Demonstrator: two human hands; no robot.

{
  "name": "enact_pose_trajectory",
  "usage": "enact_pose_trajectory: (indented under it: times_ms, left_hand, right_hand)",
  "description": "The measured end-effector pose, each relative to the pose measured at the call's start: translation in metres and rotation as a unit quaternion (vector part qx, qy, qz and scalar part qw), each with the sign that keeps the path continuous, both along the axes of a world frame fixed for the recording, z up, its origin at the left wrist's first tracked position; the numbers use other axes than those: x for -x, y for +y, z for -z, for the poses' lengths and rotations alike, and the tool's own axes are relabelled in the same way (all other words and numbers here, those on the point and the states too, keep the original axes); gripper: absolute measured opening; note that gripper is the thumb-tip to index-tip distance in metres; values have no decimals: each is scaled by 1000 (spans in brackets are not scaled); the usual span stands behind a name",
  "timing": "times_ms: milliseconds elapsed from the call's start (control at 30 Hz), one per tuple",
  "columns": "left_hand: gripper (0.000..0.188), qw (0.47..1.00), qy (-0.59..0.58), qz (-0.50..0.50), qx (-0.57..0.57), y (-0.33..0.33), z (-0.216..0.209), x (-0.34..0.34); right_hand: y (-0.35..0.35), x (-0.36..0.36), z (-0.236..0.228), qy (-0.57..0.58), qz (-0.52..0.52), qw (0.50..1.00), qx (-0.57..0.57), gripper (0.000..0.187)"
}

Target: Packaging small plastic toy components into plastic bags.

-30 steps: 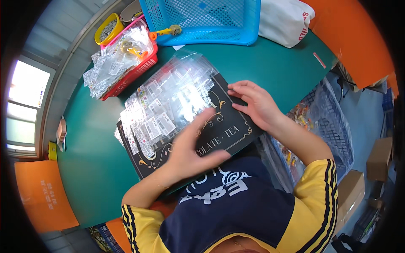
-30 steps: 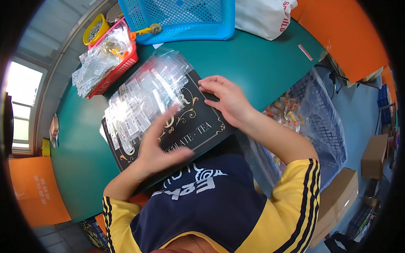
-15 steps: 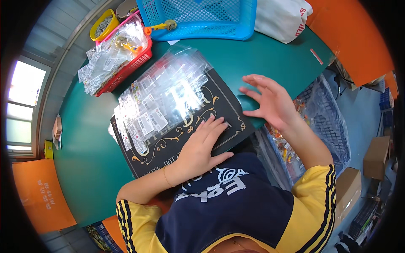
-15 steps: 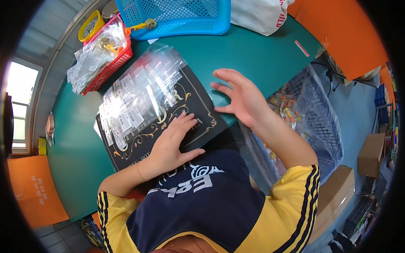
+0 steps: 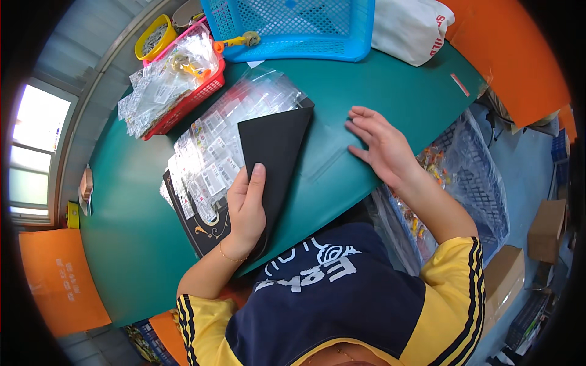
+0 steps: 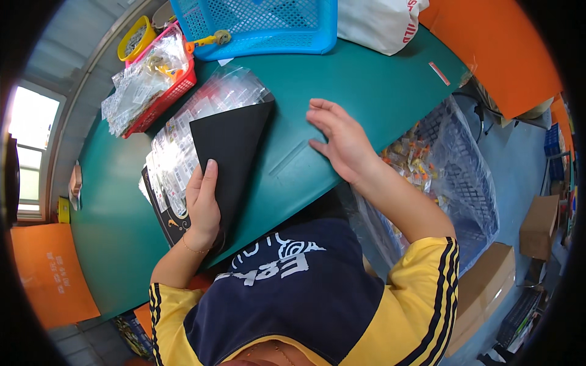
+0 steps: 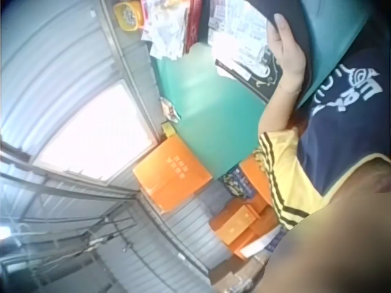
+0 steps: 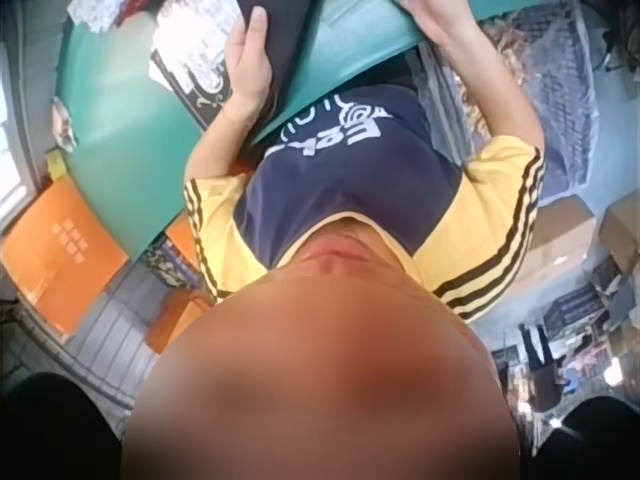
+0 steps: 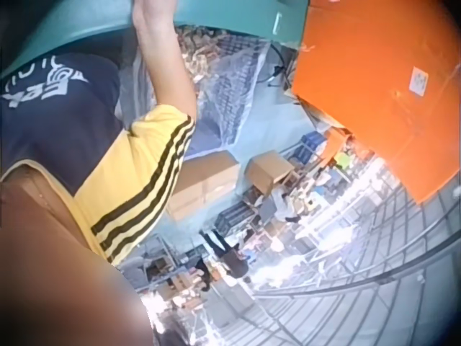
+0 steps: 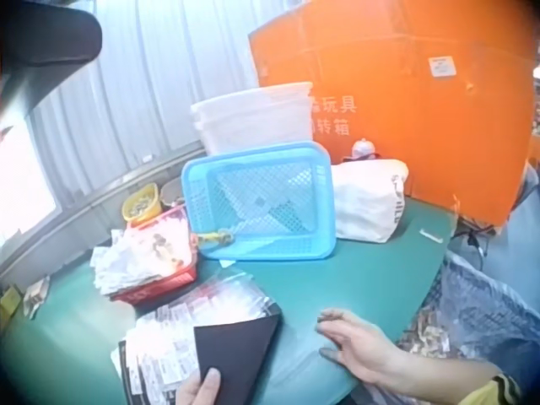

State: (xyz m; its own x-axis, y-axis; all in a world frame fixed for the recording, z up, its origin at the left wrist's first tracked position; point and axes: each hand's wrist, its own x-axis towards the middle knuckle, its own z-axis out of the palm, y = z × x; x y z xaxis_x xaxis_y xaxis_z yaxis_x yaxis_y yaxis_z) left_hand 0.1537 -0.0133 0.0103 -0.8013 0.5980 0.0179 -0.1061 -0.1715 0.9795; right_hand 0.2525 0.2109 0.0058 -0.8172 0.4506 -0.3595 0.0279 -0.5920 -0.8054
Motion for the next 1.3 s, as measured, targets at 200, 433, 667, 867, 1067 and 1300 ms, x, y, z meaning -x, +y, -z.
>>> enact_pose_trajectory:
  times_ms: [200,433,667,867,1067,1300]
  left_hand:
    - [33,999,29,1,-33,0,0,-3]
    - [35,995,46,-29,-87,-11,-6,4]
    - [36,998,62,13,-3,-1,-3,-3]
    - [42,957,-36,286,39,13,-2,-11]
    - [53,818,-462,284,-192,-7,-28,12]
    - [34,956,-258,-74,-116,-124,-44,52]
  right_hand:
    - [-9,13,-6,-14,-99,993,57,54]
    - [12,61,15,-83,-210,959,-171,48]
    - [100,65,-15,-70,-87,898,-426,23]
    - [63,37,-107,61,-132,961,-233,35]
    - [-73,30,-115,123,-204,945,-226,37]
    - [-136,59,-91,139,-513,812,-241,40]
